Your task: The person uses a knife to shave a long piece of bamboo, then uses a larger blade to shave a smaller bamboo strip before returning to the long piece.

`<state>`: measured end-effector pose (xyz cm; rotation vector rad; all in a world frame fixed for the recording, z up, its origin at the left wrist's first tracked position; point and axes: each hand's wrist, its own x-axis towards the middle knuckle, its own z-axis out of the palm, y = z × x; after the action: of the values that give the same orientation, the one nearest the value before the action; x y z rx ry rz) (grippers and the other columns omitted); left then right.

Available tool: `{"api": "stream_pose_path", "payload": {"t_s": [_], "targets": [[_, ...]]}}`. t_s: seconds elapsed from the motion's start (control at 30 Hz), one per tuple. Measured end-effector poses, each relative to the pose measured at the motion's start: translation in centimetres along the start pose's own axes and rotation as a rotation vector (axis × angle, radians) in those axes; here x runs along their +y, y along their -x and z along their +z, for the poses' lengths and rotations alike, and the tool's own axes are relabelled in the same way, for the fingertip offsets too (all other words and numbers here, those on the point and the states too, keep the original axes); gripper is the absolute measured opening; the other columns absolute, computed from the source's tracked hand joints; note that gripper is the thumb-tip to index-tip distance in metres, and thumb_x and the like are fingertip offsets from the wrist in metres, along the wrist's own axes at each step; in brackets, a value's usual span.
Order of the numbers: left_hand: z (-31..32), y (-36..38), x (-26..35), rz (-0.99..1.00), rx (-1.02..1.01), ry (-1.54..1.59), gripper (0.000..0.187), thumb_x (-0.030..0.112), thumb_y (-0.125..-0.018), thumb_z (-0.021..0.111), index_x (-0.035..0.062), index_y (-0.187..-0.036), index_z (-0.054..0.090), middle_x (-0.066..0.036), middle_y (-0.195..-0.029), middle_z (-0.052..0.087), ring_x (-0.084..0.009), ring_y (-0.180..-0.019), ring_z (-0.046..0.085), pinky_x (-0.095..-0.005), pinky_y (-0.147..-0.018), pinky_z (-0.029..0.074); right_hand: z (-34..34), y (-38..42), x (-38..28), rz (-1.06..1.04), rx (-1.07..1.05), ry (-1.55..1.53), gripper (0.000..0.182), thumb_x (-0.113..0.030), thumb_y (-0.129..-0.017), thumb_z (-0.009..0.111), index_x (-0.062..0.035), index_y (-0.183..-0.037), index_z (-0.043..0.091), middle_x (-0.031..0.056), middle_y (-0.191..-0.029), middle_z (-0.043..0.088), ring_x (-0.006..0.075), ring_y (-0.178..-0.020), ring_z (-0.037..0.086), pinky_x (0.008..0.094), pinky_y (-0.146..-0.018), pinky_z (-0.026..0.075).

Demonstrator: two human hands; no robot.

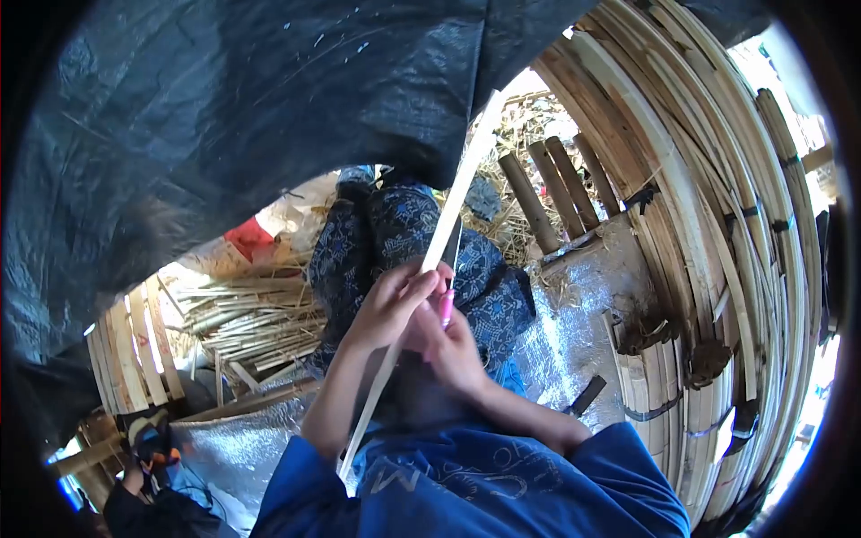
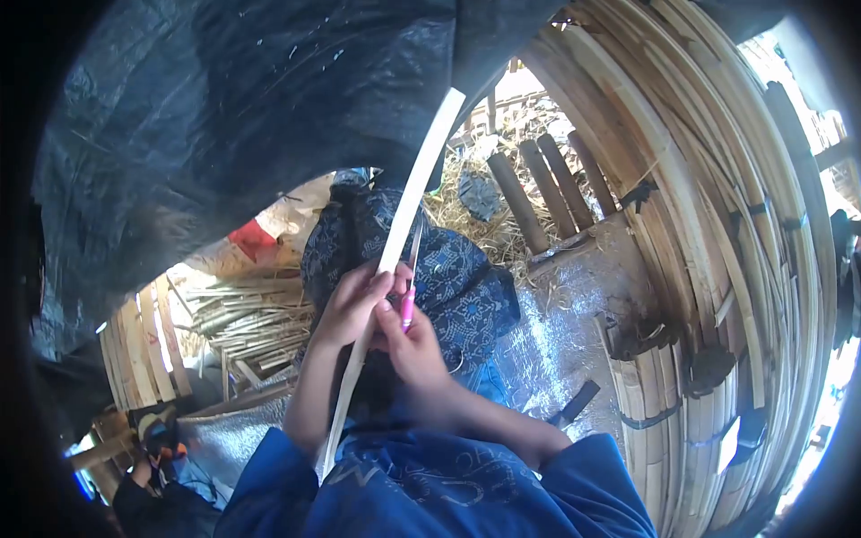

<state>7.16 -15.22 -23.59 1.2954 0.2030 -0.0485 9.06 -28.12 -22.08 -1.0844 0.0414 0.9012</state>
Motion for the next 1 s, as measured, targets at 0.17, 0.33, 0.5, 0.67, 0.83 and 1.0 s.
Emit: {"api": "stream_pose_path", "payload": {"t_s": [0.17, 0.33, 0.5, 0.67, 0.83, 1.0], "targets": [[1.1, 0.0, -2.8, -0.117, 0.299, 0.202, 0.022, 0.029, -0.099, 0.044, 0.008, -0.09, 0.046, 0.0, -0.074, 0.046, -0.0098, -0.067, 0.053, -0.0212, -0.052, 0.044, -9.3, -1.6, -1.4, 0.06, 0.104, 0.369, 0.031, -0.039, -0.099, 0.04, -0.012, -0.085, 0.048, -0.005, -0.056, 0.038, 0.0034, -0.046, 0.033, 0.0194, -0.041, 0.023], [0.1, 1.9, -5.2, -0.281, 0.348, 0.244, 0.031, 0.037, -0.099, 0.042, 0.0124, -0.08, 0.038, 0.007, -0.056, 0.032, -0.0028, -0.039, 0.029, -0.0203, -0.033, 0.021, -12.0, -3.3, -4.0, -0.128, 0.028, 0.624, 0.036, -0.041, -0.098, 0.041, -0.0061, -0.092, 0.05, -0.0024, -0.06, 0.04, 0.0058, -0.047, 0.034, 0.0238, -0.041, 0.027], [1.8, 3.9, -8.5, -0.267, 0.337, 0.049, 0.036, 0.038, -0.1, 0.035, 0.0102, -0.08, 0.046, 0.005, -0.057, 0.036, -0.0045, -0.04, 0.032, -0.0206, -0.035, 0.023, -8.6, -4.3, -3.5, -0.374, -0.575, 1.287, 0.024, -0.025, -0.091, 0.056, -0.0015, -0.092, 0.05, 0.0154, -0.065, 0.06, 0.0333, -0.059, 0.063, 0.0407, -0.052, 0.048], [2.3, 4.9, -5.5, -0.432, 0.375, 0.108, 0.038, 0.037, -0.101, 0.031, 0.0076, -0.084, 0.047, 0.003, -0.05, 0.036, -0.0046, -0.034, 0.034, -0.0204, -0.031, 0.027, -8.6, -6.8, -2.8, -0.569, -0.482, 1.541, 0.027, -0.029, -0.091, 0.056, -0.0055, -0.078, 0.052, 0.0096, -0.052, 0.055, 0.0283, -0.046, 0.059, 0.038, -0.043, 0.047], [2.0, 4.8, -5.2, -0.421, 0.397, 0.166, 0.038, 0.038, -0.101, 0.031, 0.0083, -0.081, 0.045, 0.004, -0.048, 0.036, -0.0047, -0.032, 0.033, -0.02, -0.03, 0.027, -8.0, -5.6, -0.3, -0.685, -0.517, 1.472, 0.031, -0.035, -0.091, 0.056, -0.0082, -0.074, 0.053, 0.0067, -0.048, 0.052, 0.0232, -0.038, 0.055, 0.0351, -0.037, 0.045], [1.9, 5.0, -5.1, -0.459, 0.417, 0.247, 0.037, 0.038, -0.101, 0.032, 0.0093, -0.081, 0.044, 0.004, -0.049, 0.035, -0.0035, -0.033, 0.033, -0.0197, -0.03, 0.026, -8.1, -6.3, 0.0, -0.583, -0.429, 1.532, 0.032, -0.034, -0.091, 0.056, -0.0081, -0.073, 0.051, 0.0071, -0.051, 0.052, 0.0217, -0.037, 0.052, 0.0359, -0.037, 0.044]]}}
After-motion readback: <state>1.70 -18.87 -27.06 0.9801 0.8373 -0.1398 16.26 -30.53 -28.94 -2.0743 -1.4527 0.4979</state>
